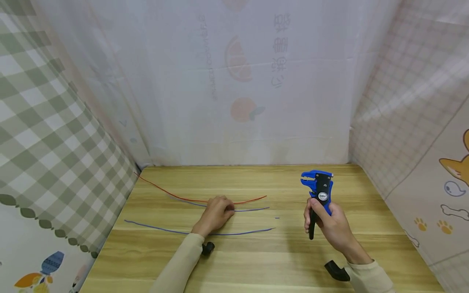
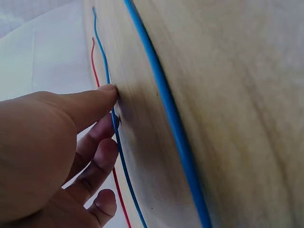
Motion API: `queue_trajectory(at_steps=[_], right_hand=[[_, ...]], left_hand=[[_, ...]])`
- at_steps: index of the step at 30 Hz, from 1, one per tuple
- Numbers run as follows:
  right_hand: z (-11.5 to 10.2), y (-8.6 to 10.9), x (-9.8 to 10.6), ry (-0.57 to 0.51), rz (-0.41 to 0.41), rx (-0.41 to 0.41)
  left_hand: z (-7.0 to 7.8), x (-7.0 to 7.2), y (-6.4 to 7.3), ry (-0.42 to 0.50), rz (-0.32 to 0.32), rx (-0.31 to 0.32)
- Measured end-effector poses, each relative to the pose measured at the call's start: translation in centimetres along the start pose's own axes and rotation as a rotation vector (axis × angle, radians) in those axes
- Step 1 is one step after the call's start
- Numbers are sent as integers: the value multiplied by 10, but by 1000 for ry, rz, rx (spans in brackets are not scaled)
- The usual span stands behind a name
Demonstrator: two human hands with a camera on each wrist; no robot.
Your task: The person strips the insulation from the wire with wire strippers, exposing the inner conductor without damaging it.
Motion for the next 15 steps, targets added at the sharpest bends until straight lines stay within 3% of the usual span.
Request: queue_trajectory(at_steps=[3,6,10,15], right_hand=[[0,1,1,5,4,-14],[0,1,0,0,2,-6],[0,0,-1,-15,-10,17],[3,1,0,-13,-12,-1]], left_hand=[[-17,-14,-7,4,36,-40],[-18,-15,-6,-3,55,-70],[1,-3,3,-53,22,-33],[4,-2,8,-68,-1,2]])
Point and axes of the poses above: each hand's wrist, its own y-axis away from the middle knuckle, its own x-axis out of the back of the hand, z = x × y, the point moved 5 cm from there along -y, towards the middle knuckle, and after that the axes turned 15 degrees about -z, right-handed, at the moved point
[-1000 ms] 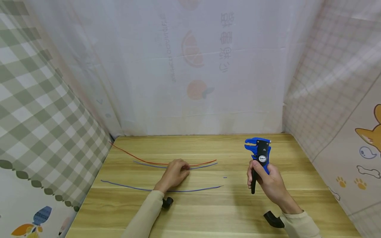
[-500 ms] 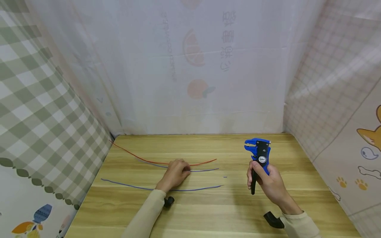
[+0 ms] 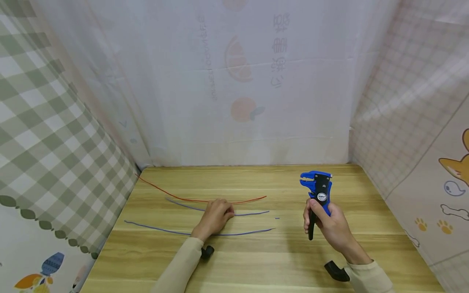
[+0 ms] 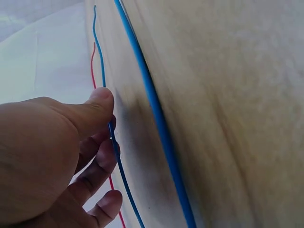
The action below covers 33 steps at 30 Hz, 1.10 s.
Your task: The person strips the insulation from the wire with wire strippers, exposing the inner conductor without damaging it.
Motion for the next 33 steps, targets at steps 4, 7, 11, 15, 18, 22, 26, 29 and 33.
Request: queue_trajectory(at_steps=[4,7,11,15,18,22,26,29,33], right_hand=[[1,0,0,4,1,-2],[0,0,0,0,3,4],[-2,-1,-3,-6,-5,25],[-2,-1,-4,2,2,1],[-2,-1,-5,4,4,-11],[-4,-3,-9,0,-18,6],[-5,-5,-12,-6,-30,-6],[-6,-6,-15,-15,-45,0],[-8,-6,-18,-21,-60,11]], left_hand=[[-5,-1,3,10,46,-36],[-4,4,7,22,104,-69],[3,15,14,55,143,-70],[9,28,20,85,192,-96],[13,39,23,125,236,-140],[15,53,26,197,277,-174],[18,67,30,236,330,-187],[22,76,35,241,386,-214],[29,88,41,230,464,-270]])
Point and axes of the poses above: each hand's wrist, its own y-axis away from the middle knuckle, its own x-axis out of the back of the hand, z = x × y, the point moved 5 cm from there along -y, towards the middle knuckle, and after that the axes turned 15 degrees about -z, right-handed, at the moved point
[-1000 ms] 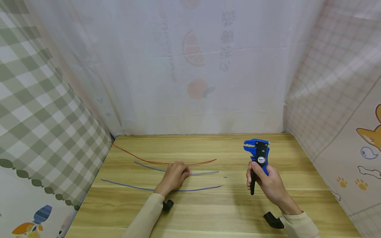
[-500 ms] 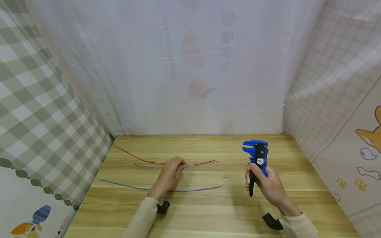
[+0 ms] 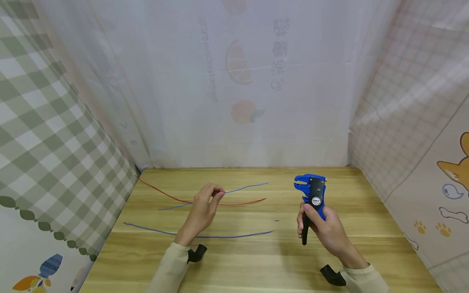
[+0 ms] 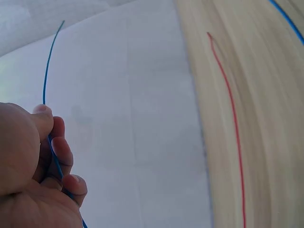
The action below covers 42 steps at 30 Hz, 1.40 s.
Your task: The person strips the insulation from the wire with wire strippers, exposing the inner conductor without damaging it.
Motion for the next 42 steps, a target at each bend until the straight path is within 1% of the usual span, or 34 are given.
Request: queue_trajectory(at_steps=[4,7,12,17,21,25,28,32,37,42], right_hand=[[-1,0,-2,4,-6,-6],[-1,-2,-3,11,-19,5],[-4,-4,-5,18,-39,34],[-7,-6,-8,-2,-51,41],[-12,-10,-13,-34,-79,55],[-17,-13,-19,-72,-120,93],[-20,-16,-21,-73,-137,113],[-23,-18,-25,-64,-139,108],[-26,-21,-29,-72,-138,99],[-28,-23,-33,-65,-149,101]], left_hand=[[8,9,-1,6,52,-64],[13,17,-2,12,78,-94],[23,29,-2,29,106,-120],[31,40,-1,33,139,-143],[39,50,-1,39,171,-154],[48,58,0,54,188,-161],[56,63,0,45,198,-175],[64,68,1,38,209,-188],[68,70,1,52,206,-183],[68,71,1,71,196,-156]])
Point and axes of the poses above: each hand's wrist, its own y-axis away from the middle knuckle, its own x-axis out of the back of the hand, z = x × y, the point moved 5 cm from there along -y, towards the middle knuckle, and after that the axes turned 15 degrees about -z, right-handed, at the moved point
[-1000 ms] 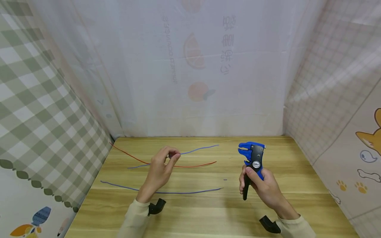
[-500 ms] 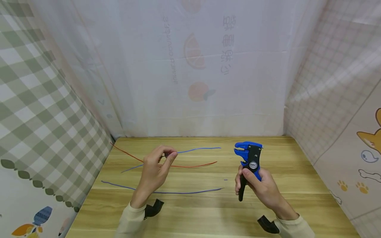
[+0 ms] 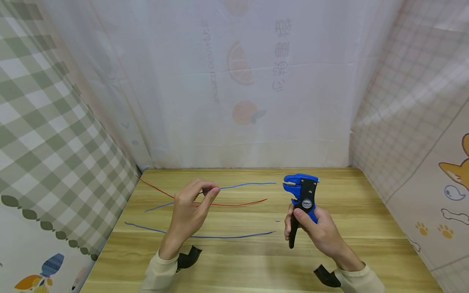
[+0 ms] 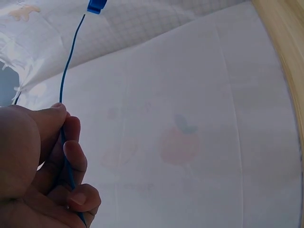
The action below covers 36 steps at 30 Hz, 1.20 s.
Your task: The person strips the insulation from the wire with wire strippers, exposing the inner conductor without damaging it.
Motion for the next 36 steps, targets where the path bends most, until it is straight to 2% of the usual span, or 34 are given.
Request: queue_trajectory(at_steps=[11,19,28,36], right_hand=[[-3,-4,-6,32,-10,9],[0,-6,-7,64,-18,28],[2,-5,-5,101,-7,-4],[1,-6,-6,114,-11,-14]], left_hand=[[4,-2,-2,-7,3,-35],[5,-5,-3,-17,-16,-18],[8,-8,-6,-32,-14,-49],[11,-11,-9,-19,-42,-27]])
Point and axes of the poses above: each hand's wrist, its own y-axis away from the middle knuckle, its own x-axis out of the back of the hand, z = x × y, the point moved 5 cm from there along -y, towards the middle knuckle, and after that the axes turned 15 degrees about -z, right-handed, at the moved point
